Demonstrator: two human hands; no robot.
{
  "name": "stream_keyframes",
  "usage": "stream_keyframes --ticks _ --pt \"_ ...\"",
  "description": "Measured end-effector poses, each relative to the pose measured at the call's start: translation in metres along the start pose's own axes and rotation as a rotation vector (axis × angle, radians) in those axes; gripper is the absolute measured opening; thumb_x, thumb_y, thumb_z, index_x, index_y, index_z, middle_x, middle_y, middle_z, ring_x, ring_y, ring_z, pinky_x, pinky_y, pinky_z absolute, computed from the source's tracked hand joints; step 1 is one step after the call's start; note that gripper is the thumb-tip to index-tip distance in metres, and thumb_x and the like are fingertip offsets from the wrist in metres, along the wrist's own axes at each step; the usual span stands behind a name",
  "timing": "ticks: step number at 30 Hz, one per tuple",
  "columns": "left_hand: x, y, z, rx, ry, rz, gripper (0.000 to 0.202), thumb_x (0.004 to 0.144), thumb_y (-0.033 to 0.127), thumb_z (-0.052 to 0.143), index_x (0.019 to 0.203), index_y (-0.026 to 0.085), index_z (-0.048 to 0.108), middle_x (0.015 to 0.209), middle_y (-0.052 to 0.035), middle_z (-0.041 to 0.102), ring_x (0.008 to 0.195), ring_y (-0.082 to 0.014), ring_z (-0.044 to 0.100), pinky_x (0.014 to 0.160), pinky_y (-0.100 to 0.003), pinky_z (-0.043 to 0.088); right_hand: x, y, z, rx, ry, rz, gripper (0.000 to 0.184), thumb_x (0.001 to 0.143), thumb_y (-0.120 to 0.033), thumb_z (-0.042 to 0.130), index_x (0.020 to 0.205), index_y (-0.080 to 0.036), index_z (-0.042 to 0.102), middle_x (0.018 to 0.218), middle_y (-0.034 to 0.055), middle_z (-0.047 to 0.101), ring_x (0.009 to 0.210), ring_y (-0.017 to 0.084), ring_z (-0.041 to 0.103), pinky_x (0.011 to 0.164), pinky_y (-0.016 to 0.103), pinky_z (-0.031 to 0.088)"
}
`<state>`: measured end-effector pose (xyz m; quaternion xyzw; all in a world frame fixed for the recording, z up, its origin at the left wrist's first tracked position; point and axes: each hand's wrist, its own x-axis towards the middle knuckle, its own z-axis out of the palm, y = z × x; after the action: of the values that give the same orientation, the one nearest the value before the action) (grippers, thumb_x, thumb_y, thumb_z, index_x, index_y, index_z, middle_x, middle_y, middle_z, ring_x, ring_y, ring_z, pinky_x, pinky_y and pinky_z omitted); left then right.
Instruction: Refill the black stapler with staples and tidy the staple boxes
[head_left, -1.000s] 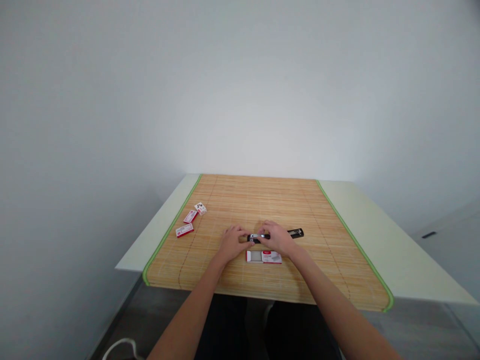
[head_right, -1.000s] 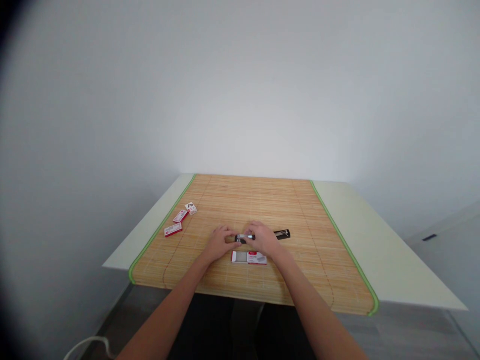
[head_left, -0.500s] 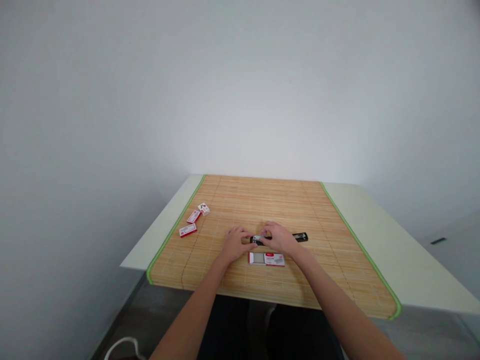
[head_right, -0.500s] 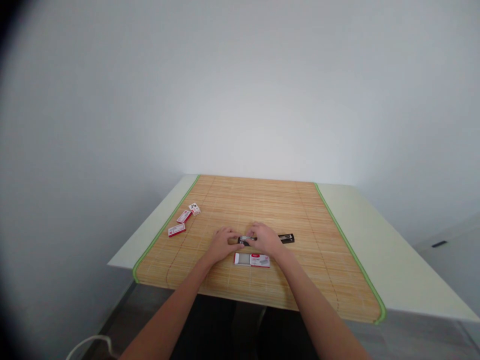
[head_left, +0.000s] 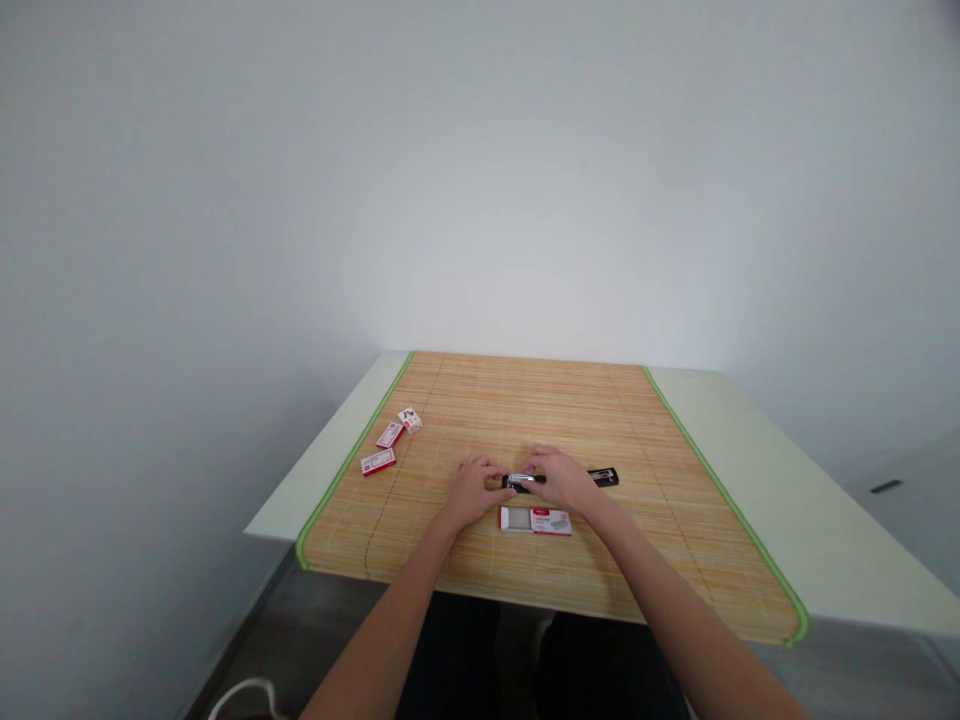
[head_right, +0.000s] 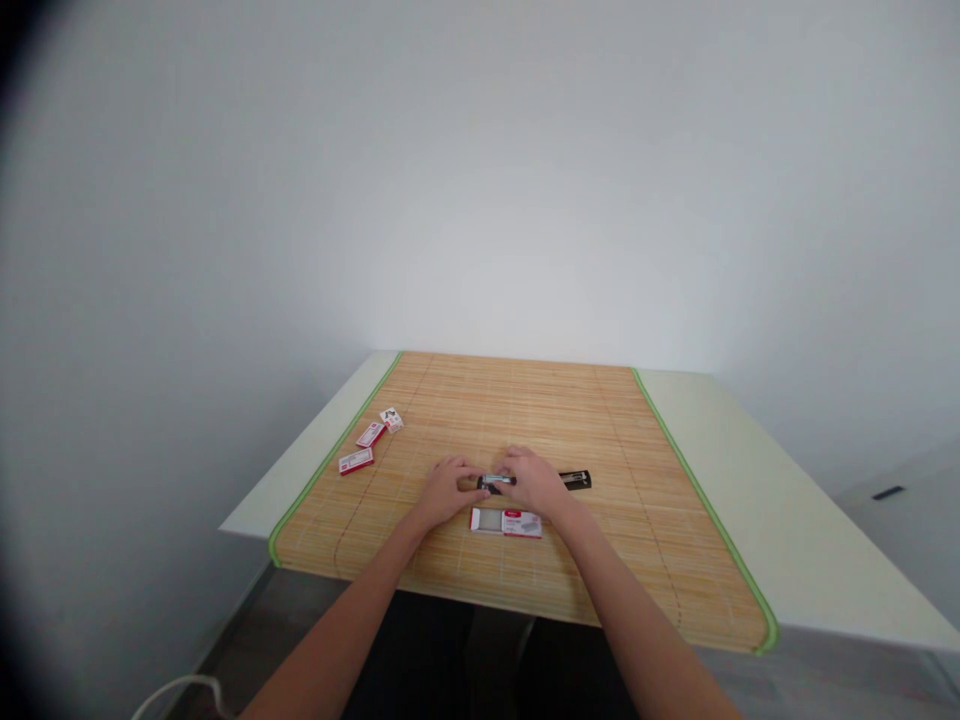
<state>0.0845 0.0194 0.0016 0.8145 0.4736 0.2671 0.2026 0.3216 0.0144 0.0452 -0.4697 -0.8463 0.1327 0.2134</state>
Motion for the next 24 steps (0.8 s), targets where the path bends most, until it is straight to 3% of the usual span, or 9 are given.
stream_keyframes --ticks 10,17,21,24 --pt "0.001 -0.005 0.004 0.015 0.007 -0.006 0.041 0.082 0.063 0.074 0.111 0.034 0.077 0.105 -0.0028 0.066 0.105 -0.0252 0.055 0.092 -0.037 0.036 -0.017 0.007 -0.002 -0.046 0.017 -0.003 0.008 0.089 -0.023 0.072 0.084 -0.025 0.077 0.086 0.0041 0.067 0.093 0.022 0.061 0.084 0.032 0.047" --pt "0.0 -0.003 0.002 0.03 -0.015 -0.001 0.04 0.083 0.062 0.073 0.112 0.035 0.076 0.106 -0.0023 0.067 0.106 -0.0251 0.055 0.092 -0.036 0.036 -0.013 -0.007 0.003 -0.045 0.038 -0.019 0.009 0.089 -0.02 0.07 0.085 -0.024 0.077 0.088 0.0043 0.068 0.094 0.022 0.061 0.086 0.033 0.048" --pt "0.0 -0.002 0.001 0.033 -0.013 -0.006 0.038 0.083 0.06 0.074 0.112 0.035 0.076 0.107 -0.002 0.067 0.106 -0.0248 0.055 0.091 -0.036 0.035 -0.023 -0.007 -0.021 -0.029 0.086 -0.005 0.013 0.089 -0.024 0.071 0.101 -0.025 0.077 0.096 0.006 0.07 0.098 0.024 0.062 0.089 0.037 0.05" --pt "0.0 -0.001 0.0 0.021 -0.015 0.0 0.038 0.082 0.058 0.077 0.112 0.036 0.076 0.107 -0.0019 0.068 0.106 -0.0248 0.055 0.09 -0.036 0.035 -0.049 0.014 -0.051 0.042 0.265 0.086 0.029 0.09 -0.032 0.071 0.118 -0.028 0.072 0.111 0.0087 0.07 0.11 0.029 0.061 0.1 0.045 0.047"
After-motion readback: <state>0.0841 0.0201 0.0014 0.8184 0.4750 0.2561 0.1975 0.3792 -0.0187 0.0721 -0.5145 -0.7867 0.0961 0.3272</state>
